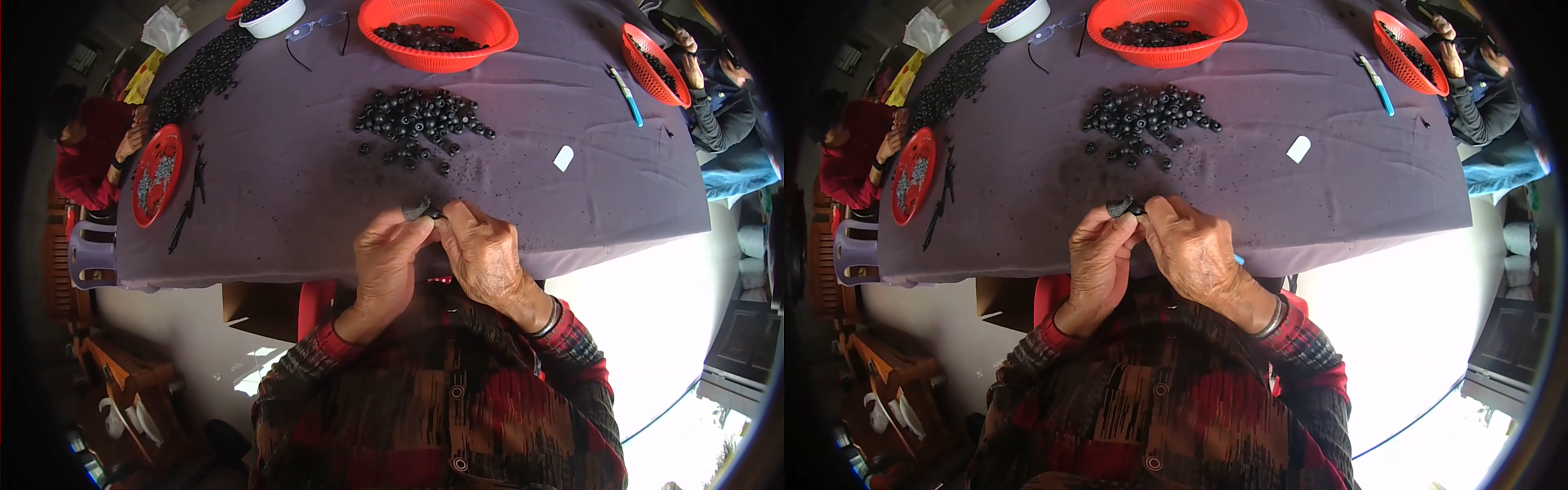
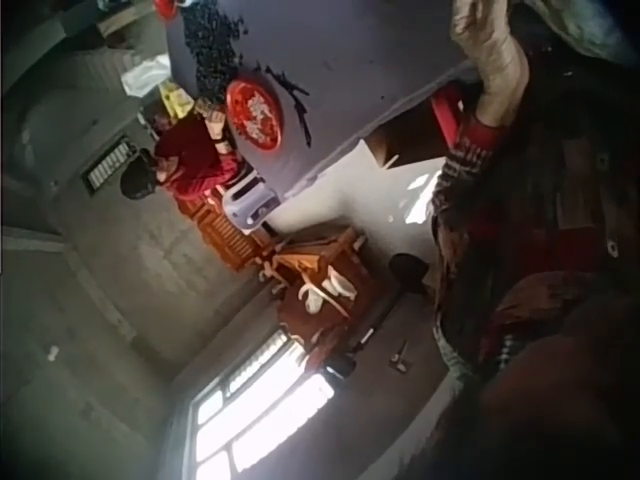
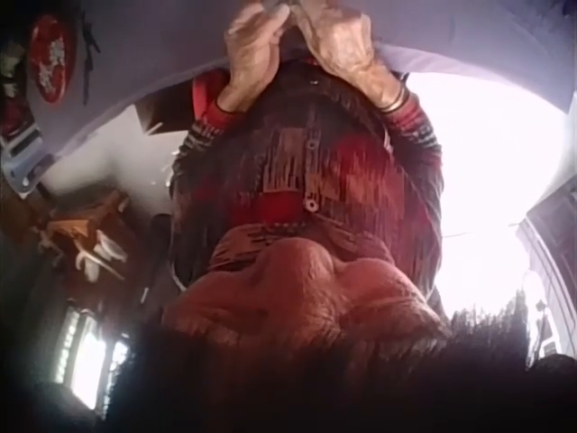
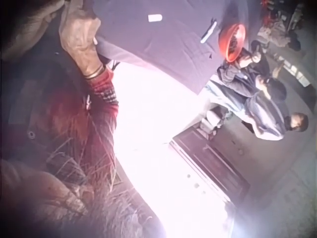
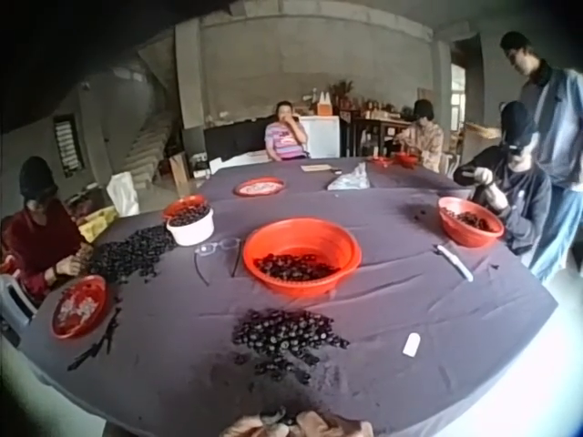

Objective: The person picks up small black components from a pile on the table one by one, trims excess material from each piece using a small blade, and places the finished parts into a separate pile on the table.

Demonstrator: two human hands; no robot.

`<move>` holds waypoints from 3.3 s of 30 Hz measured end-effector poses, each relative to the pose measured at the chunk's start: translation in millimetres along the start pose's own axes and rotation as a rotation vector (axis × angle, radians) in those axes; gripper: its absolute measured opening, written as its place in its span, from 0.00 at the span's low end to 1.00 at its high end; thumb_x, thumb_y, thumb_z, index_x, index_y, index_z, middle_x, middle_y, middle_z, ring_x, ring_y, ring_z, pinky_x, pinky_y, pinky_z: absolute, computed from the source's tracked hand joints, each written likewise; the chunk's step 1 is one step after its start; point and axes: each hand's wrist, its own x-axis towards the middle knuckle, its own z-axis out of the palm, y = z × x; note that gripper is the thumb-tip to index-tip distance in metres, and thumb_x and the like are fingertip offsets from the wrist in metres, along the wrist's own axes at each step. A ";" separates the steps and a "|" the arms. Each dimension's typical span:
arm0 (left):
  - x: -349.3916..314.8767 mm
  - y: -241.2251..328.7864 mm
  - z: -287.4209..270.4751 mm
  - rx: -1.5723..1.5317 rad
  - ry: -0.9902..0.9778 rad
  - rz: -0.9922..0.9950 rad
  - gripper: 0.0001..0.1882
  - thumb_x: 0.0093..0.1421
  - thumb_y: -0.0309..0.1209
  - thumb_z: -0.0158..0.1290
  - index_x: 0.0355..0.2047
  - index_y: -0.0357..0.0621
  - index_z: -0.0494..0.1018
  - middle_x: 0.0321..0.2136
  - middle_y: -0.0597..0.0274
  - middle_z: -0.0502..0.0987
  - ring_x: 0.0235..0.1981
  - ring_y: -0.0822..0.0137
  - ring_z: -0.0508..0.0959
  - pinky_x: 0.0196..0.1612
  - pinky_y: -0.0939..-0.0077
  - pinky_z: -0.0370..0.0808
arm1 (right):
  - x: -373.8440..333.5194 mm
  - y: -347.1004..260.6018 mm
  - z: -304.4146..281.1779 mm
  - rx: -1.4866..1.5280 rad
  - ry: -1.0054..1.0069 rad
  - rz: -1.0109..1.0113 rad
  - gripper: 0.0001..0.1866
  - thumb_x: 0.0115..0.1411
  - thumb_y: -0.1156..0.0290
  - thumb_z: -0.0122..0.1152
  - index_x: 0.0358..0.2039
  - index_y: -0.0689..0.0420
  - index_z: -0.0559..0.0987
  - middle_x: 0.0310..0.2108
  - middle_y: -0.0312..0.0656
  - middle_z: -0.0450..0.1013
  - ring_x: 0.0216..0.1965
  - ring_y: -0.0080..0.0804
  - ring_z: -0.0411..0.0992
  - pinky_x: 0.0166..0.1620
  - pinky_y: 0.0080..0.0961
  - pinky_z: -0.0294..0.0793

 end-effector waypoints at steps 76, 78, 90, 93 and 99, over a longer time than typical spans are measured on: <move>-77.5 156.5 -262.1 1.886 0.919 0.140 0.16 0.49 0.33 0.54 0.38 0.39 0.76 0.34 0.49 0.77 0.35 0.51 0.77 0.40 0.64 0.73 | 41.7 29.8 -11.5 -0.080 -0.056 0.171 0.08 0.50 0.72 0.60 0.29 0.63 0.75 0.18 0.43 0.68 0.21 0.24 0.63 0.29 0.22 0.68; -103.5 133.4 -327.2 1.931 1.191 0.068 0.26 0.46 0.35 0.56 0.47 0.39 0.70 0.38 0.47 0.75 0.42 0.47 0.73 0.47 0.61 0.69 | 40.9 26.7 -9.2 -0.067 -0.061 0.218 0.07 0.50 0.72 0.60 0.27 0.62 0.74 0.17 0.39 0.68 0.21 0.22 0.62 0.29 0.21 0.67; -204.3 -16.0 -434.5 0.493 0.770 -0.478 0.20 0.59 0.47 0.52 0.43 0.46 0.68 0.31 0.61 0.73 0.26 0.65 0.75 0.32 0.62 0.78 | 37.8 27.4 -8.9 -0.047 -0.084 0.284 0.06 0.51 0.73 0.60 0.25 0.61 0.73 0.16 0.35 0.64 0.21 0.19 0.60 0.28 0.19 0.64; -216.9 -5.9 -446.8 0.440 0.721 -0.502 0.22 0.60 0.48 0.52 0.44 0.45 0.68 0.34 0.58 0.74 0.27 0.64 0.75 0.34 0.60 0.78 | 39.2 21.0 -12.7 -0.006 -0.108 0.284 0.06 0.51 0.73 0.59 0.26 0.61 0.73 0.16 0.35 0.64 0.22 0.18 0.61 0.28 0.19 0.65; -188.8 15.1 -415.6 0.172 0.791 -0.769 0.23 0.55 0.46 0.57 0.44 0.45 0.71 0.32 0.58 0.75 0.27 0.67 0.75 0.32 0.68 0.75 | 36.3 31.5 -13.9 0.091 -0.064 0.240 0.06 0.51 0.76 0.58 0.30 0.60 0.76 0.18 0.34 0.65 0.23 0.15 0.59 0.27 0.15 0.64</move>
